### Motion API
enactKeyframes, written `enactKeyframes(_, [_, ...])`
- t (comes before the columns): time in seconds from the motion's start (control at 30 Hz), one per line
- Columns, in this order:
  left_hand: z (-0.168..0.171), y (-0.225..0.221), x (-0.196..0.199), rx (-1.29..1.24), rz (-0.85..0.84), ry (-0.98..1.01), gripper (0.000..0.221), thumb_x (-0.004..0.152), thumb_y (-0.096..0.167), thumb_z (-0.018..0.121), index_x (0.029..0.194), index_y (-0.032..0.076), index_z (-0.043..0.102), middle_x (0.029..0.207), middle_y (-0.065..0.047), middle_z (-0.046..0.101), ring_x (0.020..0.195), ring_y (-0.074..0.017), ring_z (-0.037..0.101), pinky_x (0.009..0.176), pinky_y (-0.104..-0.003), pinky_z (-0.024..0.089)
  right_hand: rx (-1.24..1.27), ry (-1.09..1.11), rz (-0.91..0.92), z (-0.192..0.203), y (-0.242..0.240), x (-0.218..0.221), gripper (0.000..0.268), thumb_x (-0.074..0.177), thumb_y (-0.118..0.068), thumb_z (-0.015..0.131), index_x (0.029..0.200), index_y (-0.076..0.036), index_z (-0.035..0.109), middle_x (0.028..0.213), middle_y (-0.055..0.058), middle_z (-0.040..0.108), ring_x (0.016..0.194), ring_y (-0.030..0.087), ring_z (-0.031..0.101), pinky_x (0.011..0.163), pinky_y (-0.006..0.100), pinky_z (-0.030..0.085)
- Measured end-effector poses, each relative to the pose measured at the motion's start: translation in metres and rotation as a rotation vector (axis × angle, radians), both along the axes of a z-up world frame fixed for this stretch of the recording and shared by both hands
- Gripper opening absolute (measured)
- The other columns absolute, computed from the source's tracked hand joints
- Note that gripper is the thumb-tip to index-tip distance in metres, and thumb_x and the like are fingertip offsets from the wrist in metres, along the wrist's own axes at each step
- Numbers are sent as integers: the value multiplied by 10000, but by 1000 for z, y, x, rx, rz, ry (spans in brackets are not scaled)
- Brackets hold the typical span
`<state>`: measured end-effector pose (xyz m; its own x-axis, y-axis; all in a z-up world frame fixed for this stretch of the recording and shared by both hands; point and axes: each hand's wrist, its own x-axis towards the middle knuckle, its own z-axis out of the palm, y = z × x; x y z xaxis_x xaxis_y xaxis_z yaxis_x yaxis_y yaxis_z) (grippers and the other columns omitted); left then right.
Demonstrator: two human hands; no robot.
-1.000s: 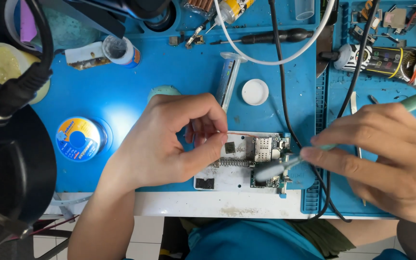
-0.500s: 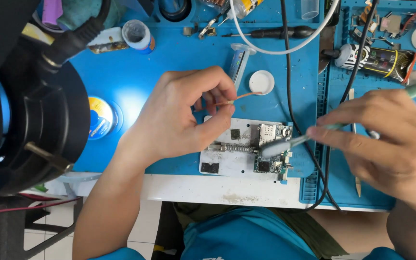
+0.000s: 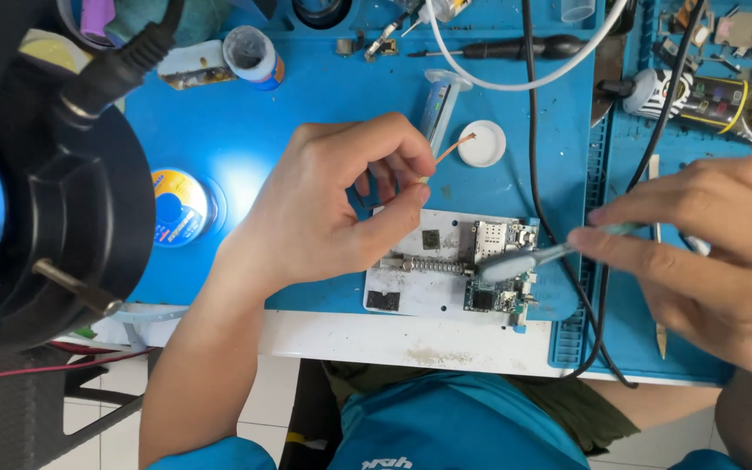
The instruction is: Soldering components on a circuit board and cleaning it with fluid and a toothbrush on a repair bench.
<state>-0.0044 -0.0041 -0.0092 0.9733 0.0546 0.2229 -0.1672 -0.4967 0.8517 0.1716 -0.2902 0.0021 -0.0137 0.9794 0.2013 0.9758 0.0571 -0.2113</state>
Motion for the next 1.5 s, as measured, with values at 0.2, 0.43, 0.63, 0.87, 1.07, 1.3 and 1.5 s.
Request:
enactKeyframes(0.2, [2,-2,-1,-24,-8,6,20,994,61,632,989,71,616,862,-50,681,761,-169,645,635,-303,506,79,119,11,2,8,-14,350,1016,92,454,1094,-81,747,1074,147,727,951,316,693,811,481,480])
enactKeyframes(0.43, [2,0,0,-31,-6,-4,39,1015,39,631,1011,77,630,890,-51,687,787,-170,660,652,-301,526,23,270,49,-5,9,-7,293,1009,11,497,1157,-108,720,1180,158,699,1008,314,660,794,473,439])
enactKeyframes(0.63, [12,-8,21,96,-46,-118,70,1045,-1,619,1026,57,584,876,-105,650,763,-237,633,639,-379,549,12,110,58,14,16,6,431,980,120,494,1214,-148,737,1210,126,692,949,336,647,816,474,454])
enactKeyframes(0.87, [17,-19,30,466,172,-389,94,1129,44,488,1048,88,500,876,-73,553,620,-276,373,572,-441,251,92,122,108,12,16,-10,369,1009,113,435,1143,-80,719,1097,146,687,973,324,646,833,469,441])
enactKeyframes(1.07, [-8,-3,17,597,249,-529,128,1177,72,553,1304,60,571,1169,-143,688,903,-356,705,667,-492,529,166,22,70,11,11,-14,316,1050,41,454,1169,-82,720,1076,172,698,907,360,651,786,475,454])
enactKeyframes(1.3, [-18,15,16,870,299,-689,189,1183,100,684,1340,51,590,1223,-175,720,1070,-337,800,691,-462,666,125,-20,65,18,7,-12,247,1054,-6,529,1134,-89,747,1096,174,723,945,366,682,809,471,458])
enactKeyframes(1.5, [-5,19,19,930,329,-758,110,1123,-14,574,1212,8,633,1086,-160,710,939,-305,717,674,-427,579,129,15,77,15,11,-12,270,1051,31,528,1100,-72,773,1065,179,723,898,362,675,806,462,452])
